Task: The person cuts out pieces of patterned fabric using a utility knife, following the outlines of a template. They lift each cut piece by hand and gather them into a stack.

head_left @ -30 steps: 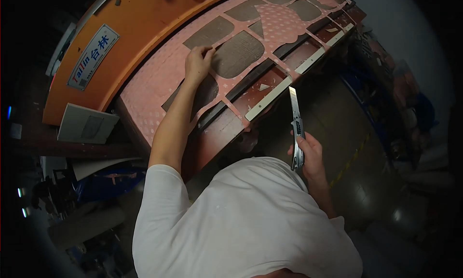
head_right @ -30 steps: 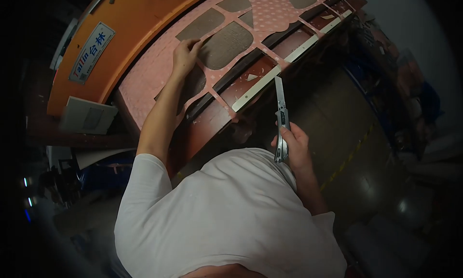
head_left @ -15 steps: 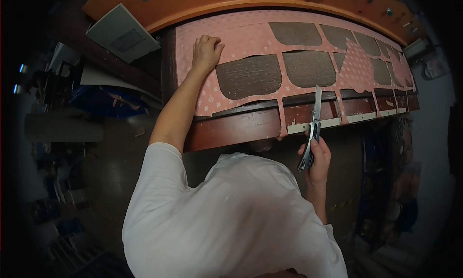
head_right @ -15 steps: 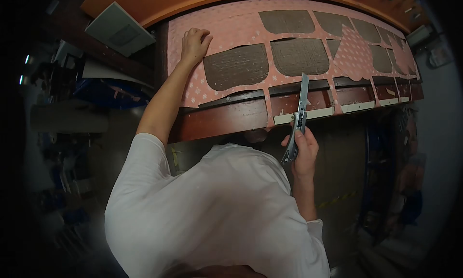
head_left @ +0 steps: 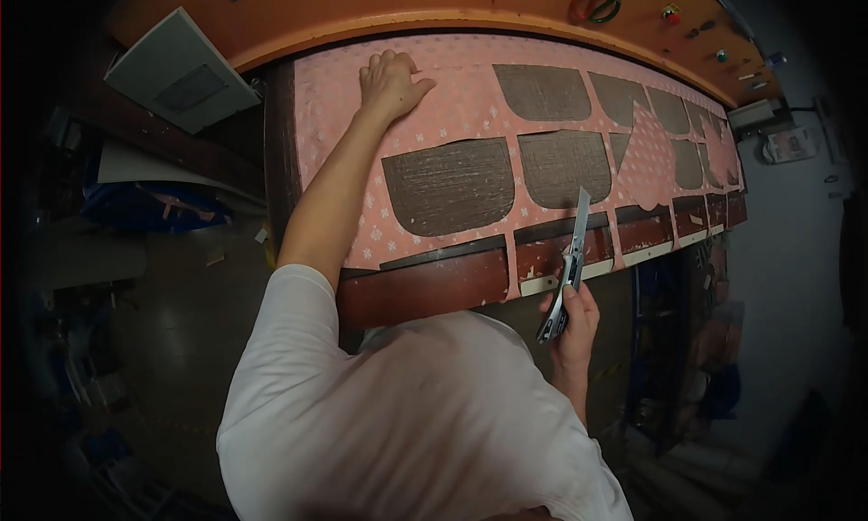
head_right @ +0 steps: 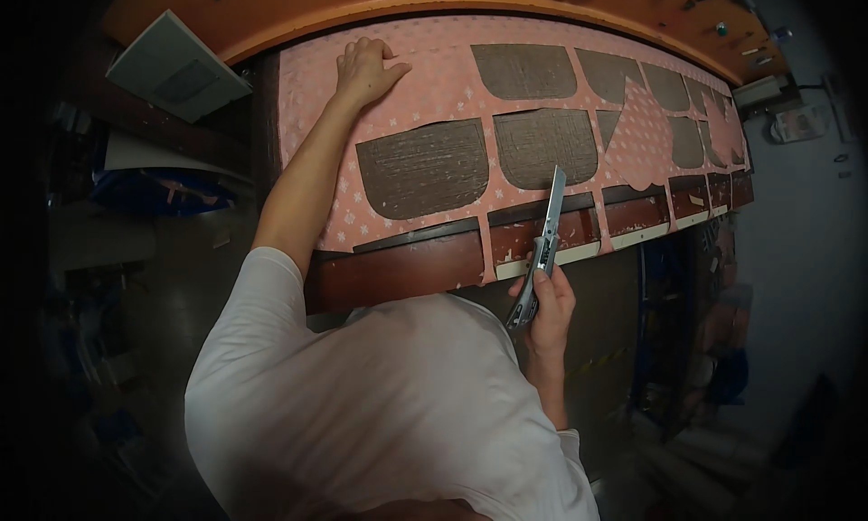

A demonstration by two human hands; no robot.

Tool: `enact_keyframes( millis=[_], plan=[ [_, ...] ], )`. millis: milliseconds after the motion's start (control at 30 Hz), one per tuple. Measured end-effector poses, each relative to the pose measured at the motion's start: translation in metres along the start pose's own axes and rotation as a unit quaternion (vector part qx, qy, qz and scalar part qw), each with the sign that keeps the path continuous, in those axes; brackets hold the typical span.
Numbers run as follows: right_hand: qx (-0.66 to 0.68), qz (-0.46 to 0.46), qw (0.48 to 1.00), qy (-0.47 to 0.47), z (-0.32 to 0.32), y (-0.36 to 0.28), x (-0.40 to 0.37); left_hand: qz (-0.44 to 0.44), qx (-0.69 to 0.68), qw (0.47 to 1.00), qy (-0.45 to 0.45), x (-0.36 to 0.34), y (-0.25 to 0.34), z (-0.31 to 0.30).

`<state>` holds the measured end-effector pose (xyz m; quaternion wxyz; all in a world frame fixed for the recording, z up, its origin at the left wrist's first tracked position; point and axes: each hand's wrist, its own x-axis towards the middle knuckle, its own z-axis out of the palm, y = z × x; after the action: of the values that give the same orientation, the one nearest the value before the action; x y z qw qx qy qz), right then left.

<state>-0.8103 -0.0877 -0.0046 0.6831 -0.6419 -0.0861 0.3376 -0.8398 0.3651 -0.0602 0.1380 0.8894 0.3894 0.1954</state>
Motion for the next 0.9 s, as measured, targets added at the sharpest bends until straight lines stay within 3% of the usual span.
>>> enact_keyframes(
  millis=[133,233,333,433,567,667,733,767,867,900],
  plan=[
    [-0.043,0.002,0.999,0.006,0.011,-0.004,0.008,-0.021,-0.014,0.993,-0.12,0.02,-0.002,-0.014],
    [-0.076,-0.004,0.997,0.003,0.011,-0.007,0.015,0.002,-0.108,0.989,-0.096,0.013,-0.008,-0.016],
    [-0.116,-0.013,0.993,-0.01,0.009,-0.019,0.027,0.05,-0.097,0.994,-0.008,-0.004,-0.002,-0.023],
    [-0.172,-0.034,0.984,-0.037,0.009,-0.046,0.047,0.183,-0.112,0.977,0.006,-0.013,0.001,-0.046],
    [-0.204,-0.061,0.973,-0.085,0.008,-0.066,0.092,0.087,-0.203,0.968,-0.121,-0.016,-0.022,-0.054],
    [-0.241,-0.1,0.954,-0.149,0.022,-0.086,0.137,0.088,-0.266,0.955,-0.101,-0.022,-0.022,-0.052],
    [-0.287,-0.037,0.946,-0.146,0.03,-0.098,0.162,0.064,-0.268,0.956,-0.103,-0.022,-0.016,-0.059],
    [-0.329,-0.064,0.929,-0.154,0.03,-0.096,0.179,0.046,-0.268,0.958,-0.095,-0.02,-0.015,-0.061],
    [-0.336,-0.049,0.918,-0.204,0.043,-0.09,0.204,0.015,-0.278,0.956,-0.097,-0.019,-0.01,-0.073],
    [-0.306,0.0,0.924,-0.23,0.048,-0.09,0.207,0.014,-0.279,0.955,-0.102,-0.019,-0.006,-0.077]
  ],
)
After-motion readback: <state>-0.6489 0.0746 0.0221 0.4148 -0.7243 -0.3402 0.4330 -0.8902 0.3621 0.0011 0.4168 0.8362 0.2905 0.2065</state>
